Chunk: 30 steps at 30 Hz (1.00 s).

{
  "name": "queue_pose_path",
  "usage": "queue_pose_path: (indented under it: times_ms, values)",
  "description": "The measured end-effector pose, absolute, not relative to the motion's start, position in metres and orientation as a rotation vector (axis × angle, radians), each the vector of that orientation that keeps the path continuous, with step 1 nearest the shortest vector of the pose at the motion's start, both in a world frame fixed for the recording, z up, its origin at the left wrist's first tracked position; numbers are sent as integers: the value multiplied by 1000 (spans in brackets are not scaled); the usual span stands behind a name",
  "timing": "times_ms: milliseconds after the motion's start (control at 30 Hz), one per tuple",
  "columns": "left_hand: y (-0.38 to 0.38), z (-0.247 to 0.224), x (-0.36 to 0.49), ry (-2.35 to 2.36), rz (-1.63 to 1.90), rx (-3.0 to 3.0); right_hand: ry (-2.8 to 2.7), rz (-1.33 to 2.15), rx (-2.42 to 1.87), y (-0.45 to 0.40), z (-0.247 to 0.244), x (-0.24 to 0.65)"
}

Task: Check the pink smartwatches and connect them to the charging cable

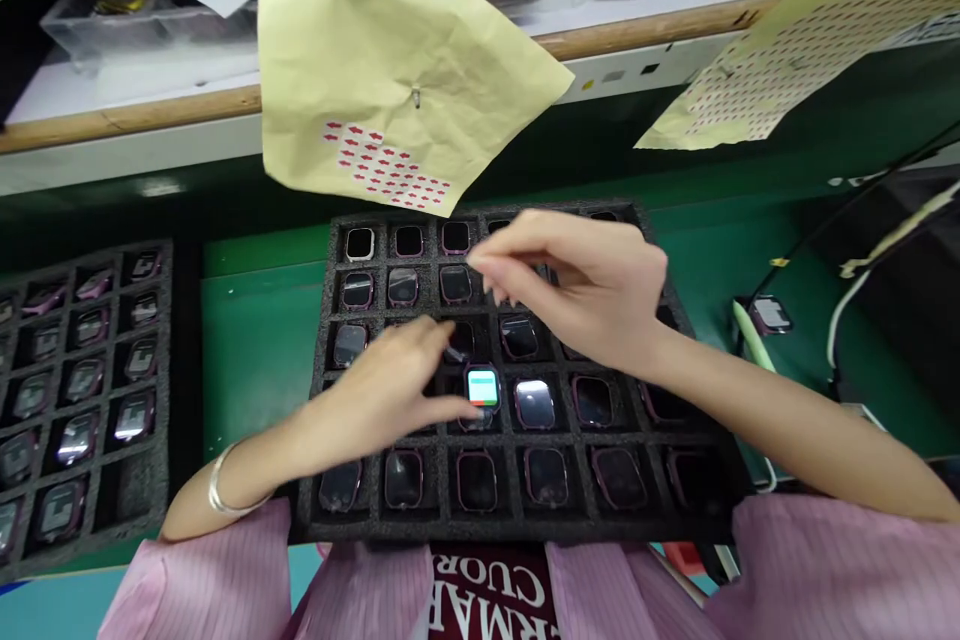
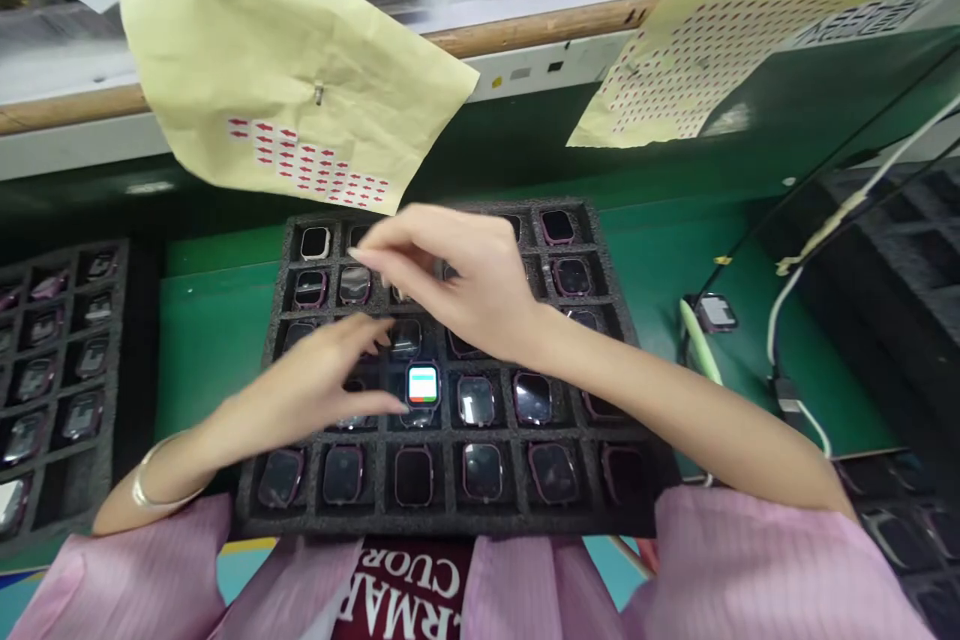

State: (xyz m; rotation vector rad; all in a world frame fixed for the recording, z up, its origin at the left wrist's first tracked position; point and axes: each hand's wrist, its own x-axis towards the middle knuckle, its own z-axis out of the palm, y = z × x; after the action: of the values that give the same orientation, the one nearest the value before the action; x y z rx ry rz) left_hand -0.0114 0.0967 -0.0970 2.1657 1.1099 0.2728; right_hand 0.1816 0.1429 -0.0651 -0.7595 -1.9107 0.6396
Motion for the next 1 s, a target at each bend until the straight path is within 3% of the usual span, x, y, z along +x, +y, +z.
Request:
queue_pose_path:
  times_ms: [167, 300, 467, 733, 1000]
  values:
    - [73, -113, 14, 987, -36, 2583, -1625, 1250, -992, 106, -81, 212]
    - [71, -123, 20, 1042, -49, 2641, -1434, 1413, -1164, 93, -95, 221]
    - [78, -129, 14, 1002, 196, 2474, -1299, 1429, -1233, 91, -99, 224]
    - [76, -94, 1, 1031, 893, 2203, -1347, 1300, -1179, 86, -81, 218]
    - [71, -85, -4, 958, 975, 1974, -1327, 1531, -973, 79, -72, 200]
